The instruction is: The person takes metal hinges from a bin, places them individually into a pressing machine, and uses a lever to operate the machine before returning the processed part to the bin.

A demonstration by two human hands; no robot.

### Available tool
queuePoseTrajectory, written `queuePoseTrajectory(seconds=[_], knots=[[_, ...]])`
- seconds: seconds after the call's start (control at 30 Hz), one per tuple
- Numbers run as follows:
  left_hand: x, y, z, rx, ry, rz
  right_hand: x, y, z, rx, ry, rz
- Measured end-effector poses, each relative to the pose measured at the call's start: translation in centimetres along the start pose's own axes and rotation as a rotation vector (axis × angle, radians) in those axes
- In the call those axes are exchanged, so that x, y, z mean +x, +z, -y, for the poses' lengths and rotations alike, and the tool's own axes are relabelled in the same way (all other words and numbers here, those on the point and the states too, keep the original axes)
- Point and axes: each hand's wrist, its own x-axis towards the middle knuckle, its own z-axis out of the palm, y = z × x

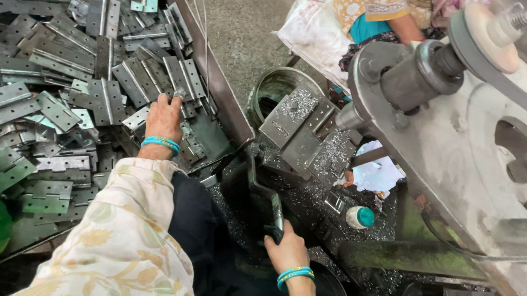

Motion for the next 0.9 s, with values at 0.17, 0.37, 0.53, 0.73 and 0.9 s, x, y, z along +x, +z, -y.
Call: queuePoseTrajectory(seconds=[0.17, 0.37, 0.53, 0.73, 0.9], knots=[[2.5, -2.9, -9.5, -0.263, 0.191, 0.005, -0.3, -0.3, 0.3, -0.011, 0.004, -0.005], [3.1, 4.3, -21.0, -0.579, 0.266, 0.082, -0.3, -0.2, 0.0, 0.001, -0.016, -0.013], [-0.8, 5.6, -23.5, -0.175, 0.413, 0.22, 0.3, 0.2, -0.4, 0.003, -0.007, -0.033], [-2.4, 2.7, -24.5, 0.102, 0.534, 0.429, 0.1, 0.1, 0.1, 0.015, 0.038, 0.0], [-2.9, 3.3, -24.5, 0.237, 0.661, 0.338, 0.0, -0.2, 0.6, 0.016, 0.026, -0.018]])
